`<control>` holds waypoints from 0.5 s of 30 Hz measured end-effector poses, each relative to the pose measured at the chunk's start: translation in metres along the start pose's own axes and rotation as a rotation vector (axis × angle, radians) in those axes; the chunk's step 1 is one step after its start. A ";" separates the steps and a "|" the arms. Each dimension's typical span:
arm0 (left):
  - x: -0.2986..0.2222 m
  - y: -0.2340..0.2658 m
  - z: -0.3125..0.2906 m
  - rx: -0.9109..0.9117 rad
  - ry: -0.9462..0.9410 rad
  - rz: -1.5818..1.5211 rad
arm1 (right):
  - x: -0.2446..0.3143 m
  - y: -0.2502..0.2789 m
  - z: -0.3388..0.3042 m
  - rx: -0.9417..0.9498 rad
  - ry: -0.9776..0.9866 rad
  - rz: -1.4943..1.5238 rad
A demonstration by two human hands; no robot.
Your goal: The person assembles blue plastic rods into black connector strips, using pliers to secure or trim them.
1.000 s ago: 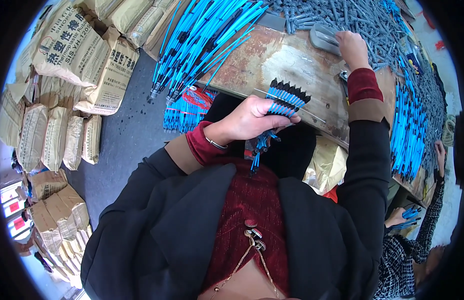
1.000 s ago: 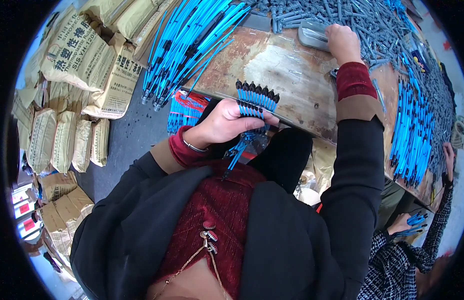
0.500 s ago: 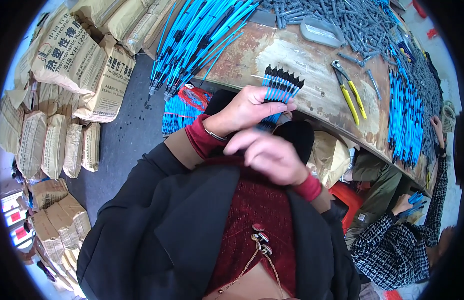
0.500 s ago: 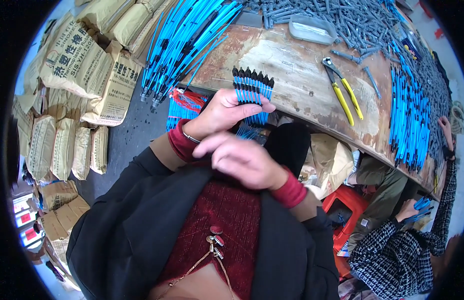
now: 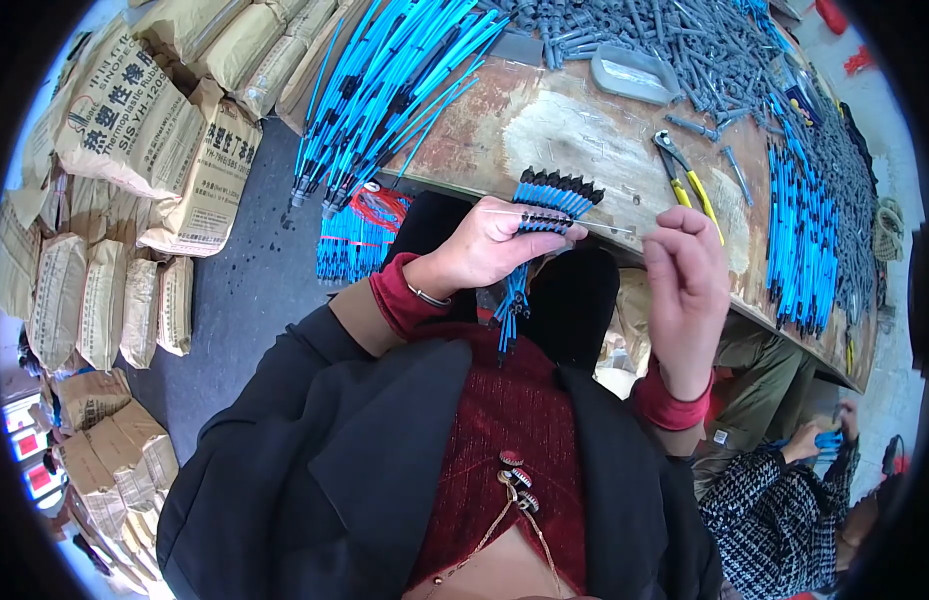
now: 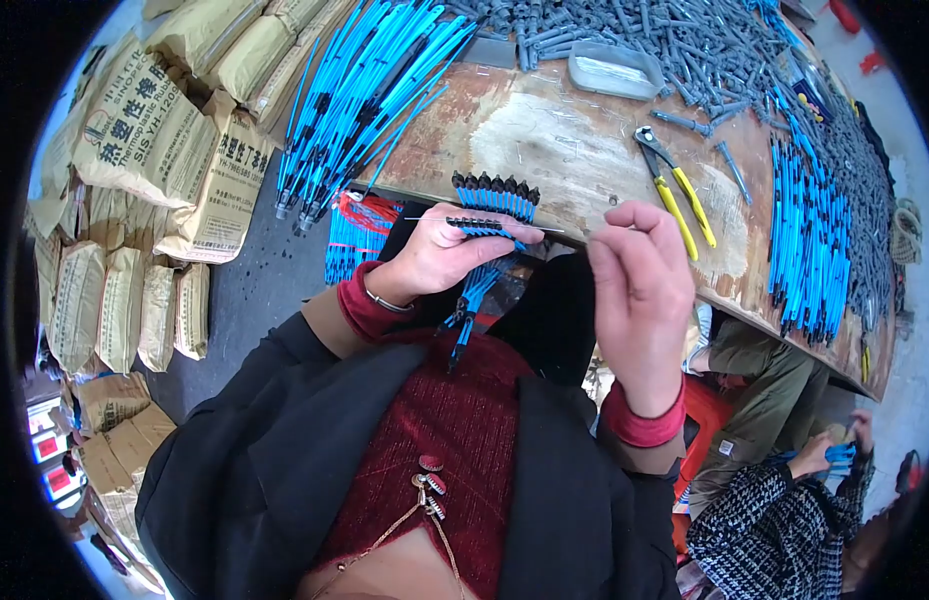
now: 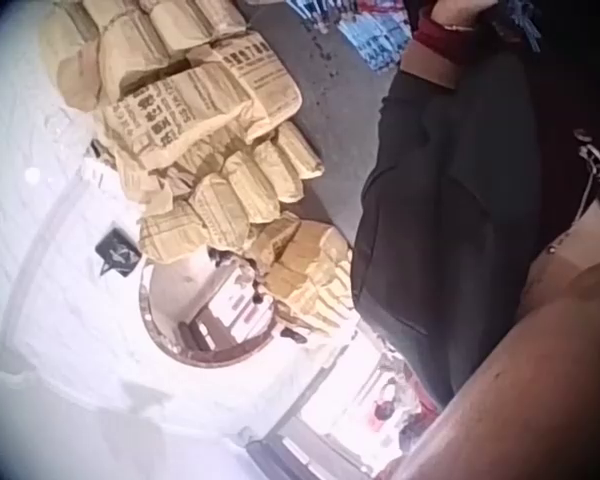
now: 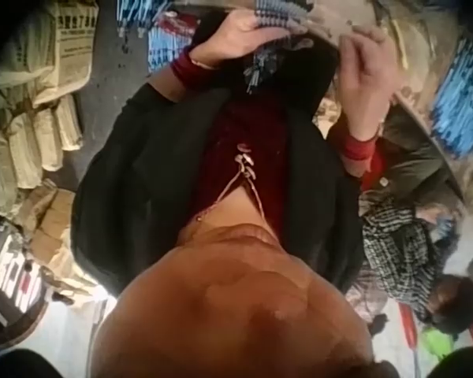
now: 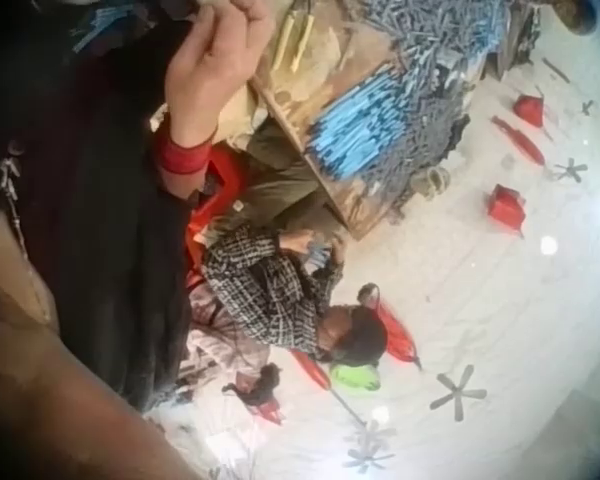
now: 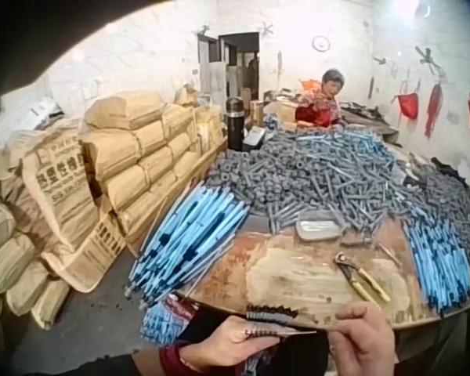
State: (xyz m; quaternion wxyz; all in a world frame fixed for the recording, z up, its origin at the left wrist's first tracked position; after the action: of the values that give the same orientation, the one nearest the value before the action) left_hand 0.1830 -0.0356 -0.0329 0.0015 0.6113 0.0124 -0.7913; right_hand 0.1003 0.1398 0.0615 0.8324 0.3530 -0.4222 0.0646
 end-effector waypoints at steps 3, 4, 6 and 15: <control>-0.003 0.000 0.003 -0.009 0.027 -0.009 | -0.002 -0.009 0.002 0.001 0.182 -0.154; -0.004 0.001 0.004 -0.013 0.041 -0.013 | -0.002 -0.009 0.002 0.002 0.159 -0.153; -0.004 0.002 0.004 -0.014 0.034 -0.012 | -0.004 -0.010 0.002 0.006 0.116 -0.150; -0.002 0.003 0.005 -0.008 0.043 0.028 | -0.006 -0.011 0.007 -0.011 0.127 -0.170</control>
State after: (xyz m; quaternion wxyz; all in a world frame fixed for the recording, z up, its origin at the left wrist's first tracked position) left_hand 0.1786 -0.0385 -0.0298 0.0146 0.6284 0.0072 -0.7777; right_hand 0.0967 0.1285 0.0537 0.8620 0.3781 -0.3373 0.0137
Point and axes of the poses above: each hand's wrist, its own z-axis towards the middle knuckle, its own y-axis out of the back of the hand, x = y × z, the point moved 2 cm from there along z, towards the middle knuckle, and after that the axes turned 4 degrees about x, right-handed, at the moved point
